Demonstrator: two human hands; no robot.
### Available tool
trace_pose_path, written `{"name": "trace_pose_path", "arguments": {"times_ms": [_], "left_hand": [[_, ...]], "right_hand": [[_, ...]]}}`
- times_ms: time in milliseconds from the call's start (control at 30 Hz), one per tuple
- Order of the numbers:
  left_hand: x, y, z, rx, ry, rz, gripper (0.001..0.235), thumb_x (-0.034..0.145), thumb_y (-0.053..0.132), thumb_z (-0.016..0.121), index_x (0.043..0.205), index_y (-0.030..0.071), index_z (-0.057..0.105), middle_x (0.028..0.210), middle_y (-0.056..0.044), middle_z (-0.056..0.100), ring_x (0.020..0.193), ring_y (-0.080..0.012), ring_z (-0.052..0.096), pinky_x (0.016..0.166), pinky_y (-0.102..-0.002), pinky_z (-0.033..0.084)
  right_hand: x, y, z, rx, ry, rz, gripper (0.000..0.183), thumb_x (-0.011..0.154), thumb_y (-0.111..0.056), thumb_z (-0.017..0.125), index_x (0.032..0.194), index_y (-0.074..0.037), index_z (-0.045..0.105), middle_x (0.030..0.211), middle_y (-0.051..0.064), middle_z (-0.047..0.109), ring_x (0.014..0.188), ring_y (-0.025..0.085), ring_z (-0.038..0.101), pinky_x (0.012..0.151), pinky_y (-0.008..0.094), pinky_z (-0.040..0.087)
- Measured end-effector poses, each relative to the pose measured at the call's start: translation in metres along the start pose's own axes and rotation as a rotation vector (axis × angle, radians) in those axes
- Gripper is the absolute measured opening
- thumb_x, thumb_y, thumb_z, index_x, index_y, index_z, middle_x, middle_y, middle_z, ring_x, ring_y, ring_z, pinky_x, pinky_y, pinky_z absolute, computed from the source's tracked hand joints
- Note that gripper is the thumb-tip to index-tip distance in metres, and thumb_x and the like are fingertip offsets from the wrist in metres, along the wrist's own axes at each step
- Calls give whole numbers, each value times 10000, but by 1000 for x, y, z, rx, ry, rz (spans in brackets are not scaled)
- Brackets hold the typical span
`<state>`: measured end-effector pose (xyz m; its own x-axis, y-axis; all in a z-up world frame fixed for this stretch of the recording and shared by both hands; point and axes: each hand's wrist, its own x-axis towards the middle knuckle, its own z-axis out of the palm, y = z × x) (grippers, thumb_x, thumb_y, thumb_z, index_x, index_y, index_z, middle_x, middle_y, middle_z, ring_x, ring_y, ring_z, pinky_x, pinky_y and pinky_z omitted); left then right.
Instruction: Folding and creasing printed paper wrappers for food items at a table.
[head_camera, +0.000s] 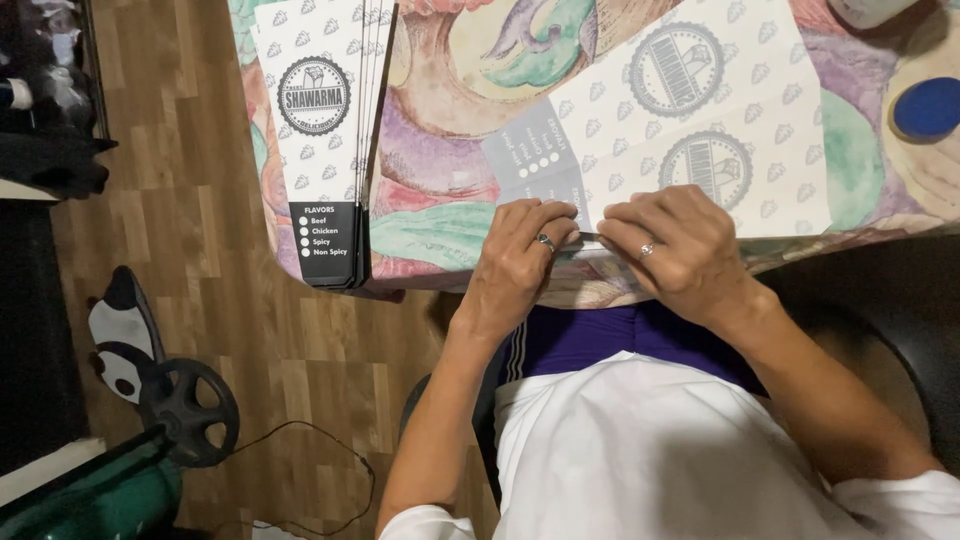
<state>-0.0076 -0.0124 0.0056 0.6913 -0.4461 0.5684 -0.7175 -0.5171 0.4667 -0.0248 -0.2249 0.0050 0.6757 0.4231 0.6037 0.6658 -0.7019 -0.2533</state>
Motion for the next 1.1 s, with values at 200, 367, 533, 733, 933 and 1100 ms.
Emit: {"name": "trace_pose_path", "arguments": {"times_ms": [200,367,533,733,933,1100], "left_hand": [[4,-1,-10,-24,22,67,41,969,5,687,972,-29,708,988,-160,716,871,-317,699,905,-432,577],[-16,-17,-14,5,59,98,68,965,22,707,1001,-34,711,983,-168,709,884,-339,692,898,-448,584],[-23,-22,-11,-11,119,47,42,932,4,734,959,-23,750,919,-150,726,871,-327,706,884,-444,613],[-19,-20,-17,-64,86,-2,59,934,10,732,973,-23,762,925,-149,736,886,-331,714,893,-448,617],[-13,-18,-24,-157,135,-40,27,914,-52,724,904,-66,745,963,-200,765,897,-391,761,870,-489,645],[-24,-24,-29,-261,48,-73,65,934,-70,712,987,-99,688,1104,-238,702,1049,-420,714,984,-546,611]], "right_hand": [[-7,-1,9,35,25,8,196,1048,-151,606,961,-71,763,1005,82,741,876,283,666,831,409,549],[-7,-1,9,51,28,19,185,1036,-126,611,958,-73,770,1012,74,747,889,291,674,849,422,552],[1,-7,3,41,18,31,104,980,-71,690,930,-53,779,975,95,752,884,316,685,853,442,561],[-7,-5,8,45,31,42,81,962,-68,707,944,-71,786,992,90,754,919,317,695,880,444,561],[-7,-2,9,105,36,41,105,961,-54,693,944,-64,796,1021,110,767,934,334,695,874,453,557],[-3,0,4,139,-8,22,79,970,-44,696,968,-15,769,1058,138,757,942,356,692,836,463,546]]}}
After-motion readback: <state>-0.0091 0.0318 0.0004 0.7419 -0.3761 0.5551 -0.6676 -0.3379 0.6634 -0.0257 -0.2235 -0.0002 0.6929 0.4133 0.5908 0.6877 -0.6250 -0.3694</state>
